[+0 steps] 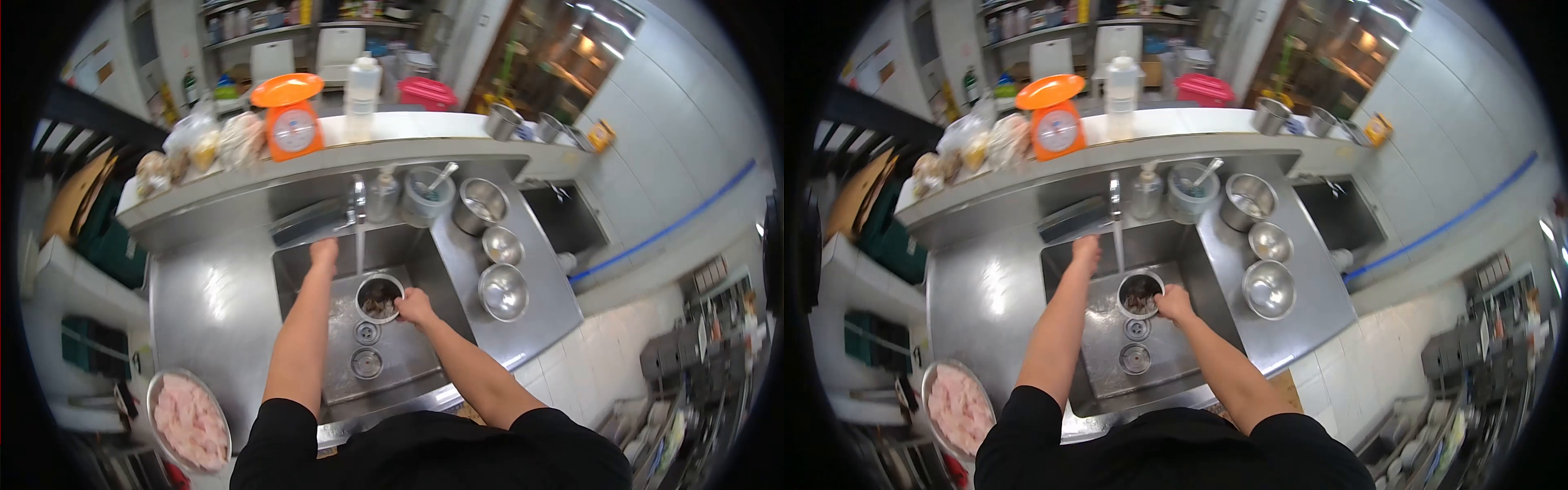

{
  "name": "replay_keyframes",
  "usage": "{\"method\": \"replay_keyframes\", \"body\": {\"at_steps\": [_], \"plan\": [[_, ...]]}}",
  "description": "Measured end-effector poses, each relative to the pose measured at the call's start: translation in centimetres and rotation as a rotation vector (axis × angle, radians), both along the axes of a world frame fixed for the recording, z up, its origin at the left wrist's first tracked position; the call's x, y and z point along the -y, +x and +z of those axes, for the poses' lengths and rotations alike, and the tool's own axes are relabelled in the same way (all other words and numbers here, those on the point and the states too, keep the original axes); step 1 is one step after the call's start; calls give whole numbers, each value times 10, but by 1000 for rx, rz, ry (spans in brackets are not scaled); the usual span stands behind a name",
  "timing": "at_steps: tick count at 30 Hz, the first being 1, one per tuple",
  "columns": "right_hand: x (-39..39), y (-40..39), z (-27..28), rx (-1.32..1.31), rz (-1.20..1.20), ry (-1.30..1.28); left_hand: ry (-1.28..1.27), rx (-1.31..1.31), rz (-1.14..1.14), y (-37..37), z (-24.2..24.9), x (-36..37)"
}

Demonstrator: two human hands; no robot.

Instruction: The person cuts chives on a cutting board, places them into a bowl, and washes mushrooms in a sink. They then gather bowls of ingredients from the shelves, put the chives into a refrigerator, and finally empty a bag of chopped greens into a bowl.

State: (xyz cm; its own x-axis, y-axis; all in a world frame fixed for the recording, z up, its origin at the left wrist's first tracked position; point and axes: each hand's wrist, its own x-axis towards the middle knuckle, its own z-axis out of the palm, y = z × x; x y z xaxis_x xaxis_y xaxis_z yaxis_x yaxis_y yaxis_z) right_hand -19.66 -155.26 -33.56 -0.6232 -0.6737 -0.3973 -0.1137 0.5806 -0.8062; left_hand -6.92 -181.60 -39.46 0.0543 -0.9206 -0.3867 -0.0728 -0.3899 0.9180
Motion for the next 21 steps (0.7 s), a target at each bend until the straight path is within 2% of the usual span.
{"method": "replay_keyframes", "body": {"at_steps": [1, 2, 3, 4, 5, 6, 7, 9, 10, 11, 12, 13, 14, 16, 18, 19, 20, 21], "plan": [[-21, -3, 13, -31, 63, 80, 68, -148, 18, -1, -33, 27], [-45, -7, 20, -58, 117, 163, 145, -287, 27, -4, -30, 30], [-72, -13, -8, -40, 73, 97, 227, -418, 43, -8, -26, 32], [-99, -22, -34, -35, 9, 26, 155, -744, 78, -17, -33, 44], [-127, -23, -18, -36, -16, 64, 183, -990, -15, -30, -51, 59], [-156, -18, 7, -33, -55, 98, 108, -948, 59, -42, -12, 35], [-181, -16, 26, 13, -124, 102, 100, -764, -272, -56, -44, 56], [-231, -13, 44, 111, -277, 66, -61, -296, -428, -59, 23, 8], [-253, -10, 49, 159, -340, 32, -20, -627, -444, -46, -10, 32], [-274, -11, 60, 134, -362, 70, -226, -422, -631, -35, 0, 23], [-296, -15, 59, 131, -430, 47, -231, -368, -416, -33, 17, 4], [-317, -18, 49, -46, -394, 82, -328, 111, -301, -22, 24, -24], [-337, -20, 41, -214, -345, 127, -376, 223, -322, -17, 13, -39], [-375, -16, 38, -152, -475, 94, -635, 357, -515, -15, -16, -93], [-412, -10, 48, 64, -667, -63, -588, 24, -673, -43, -33, -184], [-430, -6, 58, 99, -708, -73, -545, 10, -863, -60, -31, -235], [-449, -6, 61, 101, -729, -76, -354, 51, -1067, -80, -38, -279], [-469, -7, 62, 63, -725, -51, -271, 93, -1300, -91, 10, -353]]}}
